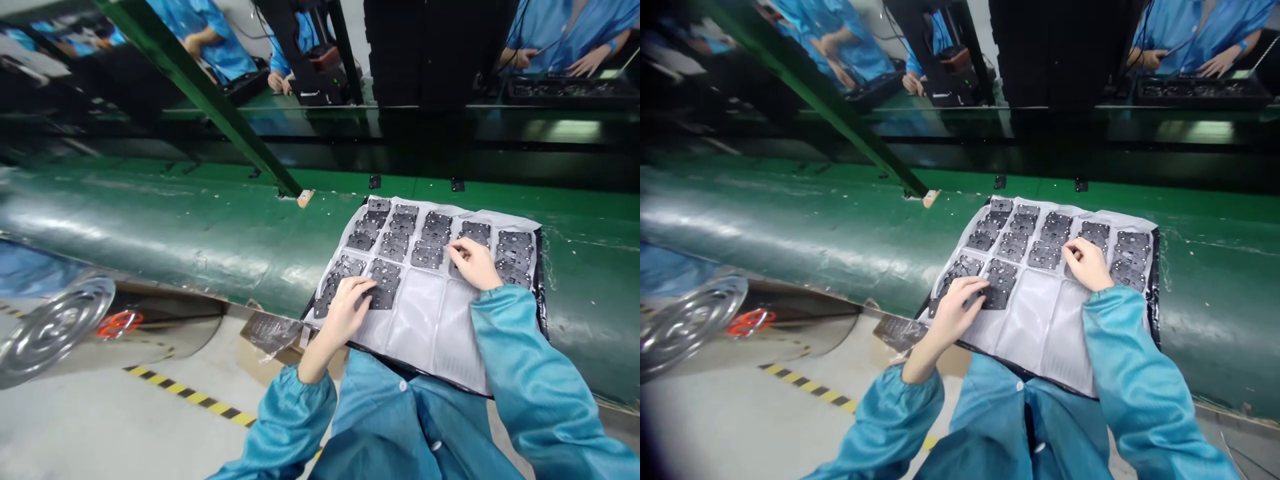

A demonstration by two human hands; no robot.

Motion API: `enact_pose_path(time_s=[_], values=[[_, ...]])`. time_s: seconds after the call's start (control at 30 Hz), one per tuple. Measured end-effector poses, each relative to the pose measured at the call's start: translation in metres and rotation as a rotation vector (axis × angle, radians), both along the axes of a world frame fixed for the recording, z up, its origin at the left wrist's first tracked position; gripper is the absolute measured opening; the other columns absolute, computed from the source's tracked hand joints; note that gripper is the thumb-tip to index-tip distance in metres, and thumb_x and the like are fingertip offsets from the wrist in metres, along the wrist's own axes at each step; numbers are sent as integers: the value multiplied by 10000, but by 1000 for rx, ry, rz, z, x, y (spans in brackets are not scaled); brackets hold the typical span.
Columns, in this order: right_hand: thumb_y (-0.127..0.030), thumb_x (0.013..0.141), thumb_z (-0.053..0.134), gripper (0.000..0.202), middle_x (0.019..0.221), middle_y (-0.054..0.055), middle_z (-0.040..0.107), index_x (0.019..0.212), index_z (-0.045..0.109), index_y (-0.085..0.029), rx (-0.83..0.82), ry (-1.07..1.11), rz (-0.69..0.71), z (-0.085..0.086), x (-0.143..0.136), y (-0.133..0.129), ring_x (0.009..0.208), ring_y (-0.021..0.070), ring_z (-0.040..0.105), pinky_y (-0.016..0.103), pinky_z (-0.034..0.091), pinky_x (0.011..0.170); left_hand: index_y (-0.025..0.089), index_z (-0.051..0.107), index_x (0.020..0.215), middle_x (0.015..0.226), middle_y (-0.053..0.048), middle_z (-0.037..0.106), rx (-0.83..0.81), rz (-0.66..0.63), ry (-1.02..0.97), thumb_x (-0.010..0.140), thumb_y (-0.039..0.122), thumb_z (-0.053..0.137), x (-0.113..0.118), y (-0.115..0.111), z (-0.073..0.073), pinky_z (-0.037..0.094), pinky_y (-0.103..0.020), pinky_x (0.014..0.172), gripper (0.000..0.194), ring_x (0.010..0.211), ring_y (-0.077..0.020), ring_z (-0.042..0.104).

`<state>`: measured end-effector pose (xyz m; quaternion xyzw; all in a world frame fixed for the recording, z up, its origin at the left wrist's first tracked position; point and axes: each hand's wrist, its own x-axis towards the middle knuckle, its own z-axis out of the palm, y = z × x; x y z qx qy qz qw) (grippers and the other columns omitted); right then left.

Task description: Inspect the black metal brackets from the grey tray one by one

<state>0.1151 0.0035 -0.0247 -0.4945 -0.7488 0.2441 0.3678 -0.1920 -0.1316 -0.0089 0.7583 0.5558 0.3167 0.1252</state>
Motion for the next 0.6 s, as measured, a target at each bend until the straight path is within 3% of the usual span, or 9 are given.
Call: enact_pose_path(time_s=[0.07, 0.13, 0.23, 0.33, 0.43, 0.5, 0.6], values=[[-281, 877, 537, 164, 725, 8, 608, 848, 668, -186, 13, 0, -2, -1, 0, -1, 596, 125, 526, 256, 407, 631, 210, 594, 1124, 1114, -86, 607, 47, 37, -28, 879, 156, 519, -3, 12, 13, 447, -385, 954, 262, 1081, -215, 550], [-263, 878, 534, 158, 709, 4, 598, 829, 663, -186, 28, 4, 5, -2, -2, -2, 596, 126, 523, 255, 402, 631, 206, 591, 1106, 1088, -76, 618, 75, 41, -54, 879, 168, 516, -8, 39, 27, 462, -359, 914, 242, 1030, -201, 573], [-246, 880, 524, 168, 700, 7, 596, 792, 652, -183, 49, 12, 29, -4, -6, -5, 592, 129, 516, 258, 396, 622, 180, 589, 1063, 1027, -69, 629, 98, 28, -58, 873, 174, 498, -10, 112, 39, 483, -313, 829, 211, 919, -175, 594], [-237, 887, 514, 178, 702, 12, 607, 771, 641, -187, 68, 29, 51, -6, -11, -8, 608, 139, 528, 263, 397, 622, 151, 567, 1086, 1071, -88, 614, 11, 111, 74, 834, 159, 531, -1, 206, 36, 449, -307, 906, 255, 954, -178, 588], [-215, 891, 500, 203, 696, 17, 609, 726, 615, -189, 80, 37, 77, -7, -15, -12, 639, 148, 547, 264, 402, 637, 122, 515, 1133, 1190, -151, 561, -189, 397, 166, 816, 216, 592, 16, 284, 27, 414, -330, 957, 339, 1088, -235, 552], [-195, 891, 493, 220, 676, 16, 597, 693, 592, -189, 91, 24, 98, -7, -18, -14, 640, 147, 546, 260, 400, 640, 62, 478, 1136, 1195, -238, 533, -243, 515, 154, 783, 256, 645, 28, 317, 19, 419, -403, 940, 437, 1137, -319, 525], [-179, 883, 498, 199, 680, 13, 588, 702, 579, -188, 124, 7, 130, -7, -22, -16, 644, 141, 549, 249, 395, 636, 0, 425, 1149, 1161, -327, 519, -320, 637, 117, 703, 254, 727, 38, 343, 7, 444, -482, 862, 595, 1122, -401, 524]])
